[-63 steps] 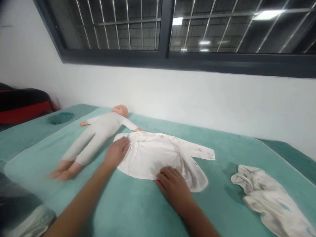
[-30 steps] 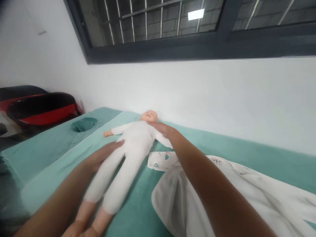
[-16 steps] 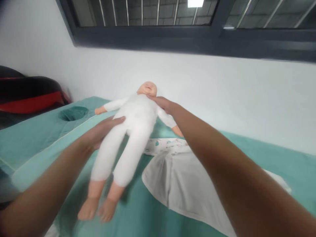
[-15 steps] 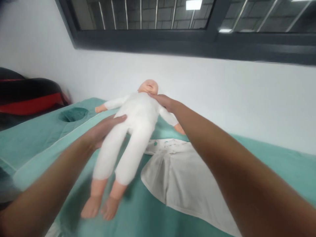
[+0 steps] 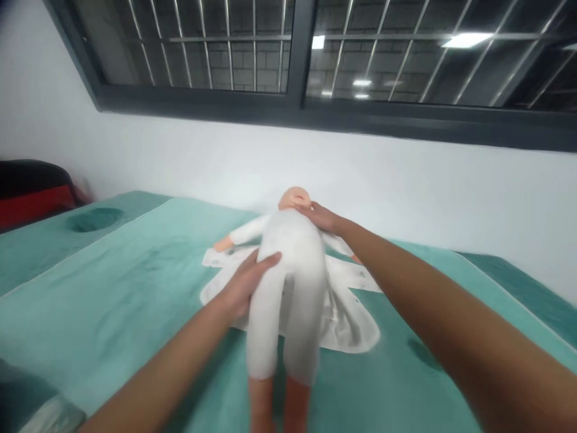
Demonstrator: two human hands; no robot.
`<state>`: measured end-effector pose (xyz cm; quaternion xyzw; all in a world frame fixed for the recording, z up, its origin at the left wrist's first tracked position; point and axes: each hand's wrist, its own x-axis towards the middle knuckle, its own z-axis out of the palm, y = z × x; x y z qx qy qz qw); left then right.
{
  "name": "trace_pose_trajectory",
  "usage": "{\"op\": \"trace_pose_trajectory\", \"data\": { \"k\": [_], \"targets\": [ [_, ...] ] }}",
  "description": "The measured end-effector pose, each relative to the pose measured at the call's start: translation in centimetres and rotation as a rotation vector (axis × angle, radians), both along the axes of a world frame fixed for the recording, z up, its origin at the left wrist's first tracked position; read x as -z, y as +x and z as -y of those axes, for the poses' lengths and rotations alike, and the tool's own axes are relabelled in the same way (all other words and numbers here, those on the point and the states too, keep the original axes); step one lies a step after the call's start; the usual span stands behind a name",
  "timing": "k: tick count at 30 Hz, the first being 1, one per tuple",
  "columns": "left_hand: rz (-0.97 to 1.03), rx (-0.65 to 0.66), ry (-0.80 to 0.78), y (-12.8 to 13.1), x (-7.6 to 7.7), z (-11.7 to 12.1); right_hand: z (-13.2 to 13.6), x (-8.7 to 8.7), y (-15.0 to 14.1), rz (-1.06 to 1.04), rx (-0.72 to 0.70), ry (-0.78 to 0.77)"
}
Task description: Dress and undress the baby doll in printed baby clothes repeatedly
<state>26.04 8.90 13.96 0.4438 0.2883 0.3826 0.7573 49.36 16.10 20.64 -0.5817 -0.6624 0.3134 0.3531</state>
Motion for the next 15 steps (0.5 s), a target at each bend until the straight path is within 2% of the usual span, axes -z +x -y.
{"op": "trace_pose_trajectory", "data": {
  "k": [5, 8, 10, 12, 15],
  "targets": [
    [-0.045, 0.046, -0.056, 2.4, 3.3, 2.1, 2.4, 4.5, 2.8, 0.105, 0.124, -0.061],
    [-0.074, 0.047, -0.052, 2.3, 4.5, 1.9, 2.6, 6.0, 4.1, 0.225, 0.178, -0.143],
    [-0.144, 0.056, -0.022, 1.8, 4.9, 0.9, 2.5, 5.8, 4.8, 0.408, 0.172, -0.154],
    [-0.296, 0.035, 0.076, 1.3, 5.2, -0.6, 2.4, 5.0, 4.8, 0.658, 0.204, -0.106],
    [-0.597, -0.065, 0.392, 1.1, 5.9, -3.2, 2.0, 3.6, 2.4, 0.898, 0.248, 0.114]
  ]
}}
